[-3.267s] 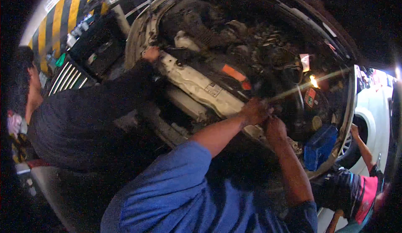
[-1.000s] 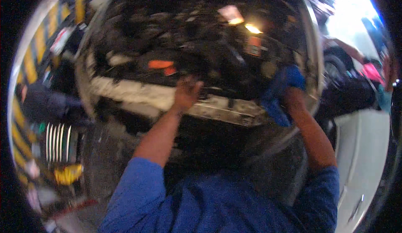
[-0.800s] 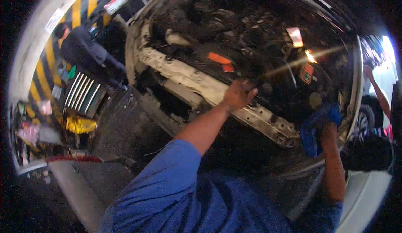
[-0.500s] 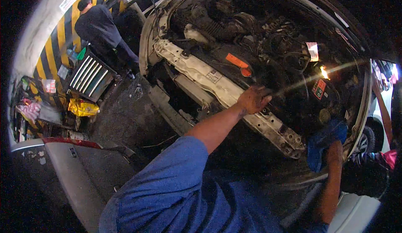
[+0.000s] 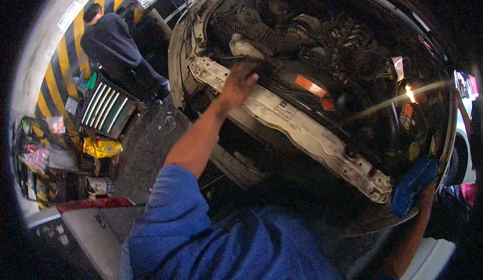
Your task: The person works on the front engine bay of a car with others, using a wrench and handling various parts. They move a blue tray and manipulate components near the radiator and headlights.
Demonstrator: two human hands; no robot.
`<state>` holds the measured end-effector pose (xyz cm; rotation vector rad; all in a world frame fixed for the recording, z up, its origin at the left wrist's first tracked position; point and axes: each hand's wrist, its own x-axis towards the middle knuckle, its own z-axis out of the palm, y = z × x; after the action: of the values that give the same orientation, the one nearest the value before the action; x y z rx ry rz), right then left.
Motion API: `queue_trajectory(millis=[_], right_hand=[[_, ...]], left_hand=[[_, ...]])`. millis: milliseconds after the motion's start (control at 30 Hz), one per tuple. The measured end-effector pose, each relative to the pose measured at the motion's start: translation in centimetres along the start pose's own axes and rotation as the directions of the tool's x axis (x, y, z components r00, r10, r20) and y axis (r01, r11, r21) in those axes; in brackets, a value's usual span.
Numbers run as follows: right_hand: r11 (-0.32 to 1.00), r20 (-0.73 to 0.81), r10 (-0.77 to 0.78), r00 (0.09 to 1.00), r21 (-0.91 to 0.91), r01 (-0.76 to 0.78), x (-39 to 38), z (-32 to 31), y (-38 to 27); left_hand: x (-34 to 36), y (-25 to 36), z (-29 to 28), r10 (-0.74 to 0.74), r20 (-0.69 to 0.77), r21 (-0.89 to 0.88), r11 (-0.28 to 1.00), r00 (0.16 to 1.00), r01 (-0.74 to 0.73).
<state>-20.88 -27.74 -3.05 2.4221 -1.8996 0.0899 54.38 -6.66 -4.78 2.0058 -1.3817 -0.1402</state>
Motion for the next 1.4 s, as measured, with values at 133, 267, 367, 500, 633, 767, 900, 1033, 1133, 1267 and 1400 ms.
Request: queue_trajectory(millis=[133,267,367,500,633,767,900,1033,1133,1267,1400], right_hand=[[0.994,0.013,0.105,0.994,-0.02,-0.105,-1.2,-6.3,-5.1],[0.995,-0.117,0.063,0.991,-0.072,-0.071,-3.0,-10.5,-13.6],[0.995,-0.234,-0.097,0.967,-0.029,0.093,-3.3,-11.4,-22.8],[0.934,-0.237,-0.041,0.971,0.335,0.121,-2.0,-9.5,-45.7],[0.905,-0.068,-0.184,0.981,0.377,0.196,-0.3,-5.3,-60.3],[0.746,-0.178,-0.395,0.901,0.511,0.427,0.6,-1.3,-69.8],[0.817,-0.008,-0.494,0.87,0.337,0.467,1.4,2.1,-74.0],[0.811,0.004,-0.538,0.843,0.272,0.517,1.8,3.4,-75.7],[0.834,0.057,-0.528,0.848,0.224,0.504,2.0,2.8,-76.7],[0.835,0.138,-0.548,0.825,0.153,0.529,2.2,1.3,-77.7],[0.837,0.11,-0.543,0.833,0.147,0.526,3.0,3.1,-77.0]], left_hand=[[4.9,-6.8,-3.8,0.107,0.135,0.034,0.993,0.985,-0.112],[8.0,-11.0,-3.2,0.28,0.264,0.3,0.886,0.923,-0.355],[9.5,-12.0,-2.3,0.377,0.302,0.246,0.856,0.875,-0.454],[9.5,-13.0,-2.1,0.427,0.31,0.224,0.836,0.849,-0.502],[9.0,-14.3,-1.7,0.492,0.224,0.084,0.851,0.841,-0.519],[9.1,-15.0,-1.0,0.529,0.182,-0.003,0.843,0.829,-0.538],[9.4,-14.8,-1.5,0.541,0.164,-0.064,0.84,0.825,-0.538],[9.0,-15.2,-1.3,0.39,0.172,-0.165,0.917,0.904,-0.364],[9.0,-16.0,-0.6,0.473,0.229,0.012,0.872,0.851,-0.489],[8.6,-17.8,0.5,0.615,0.064,-0.055,0.789,0.786,-0.612],[9.3,-16.0,-0.9,0.607,0.213,0.043,0.777,0.765,-0.628]])
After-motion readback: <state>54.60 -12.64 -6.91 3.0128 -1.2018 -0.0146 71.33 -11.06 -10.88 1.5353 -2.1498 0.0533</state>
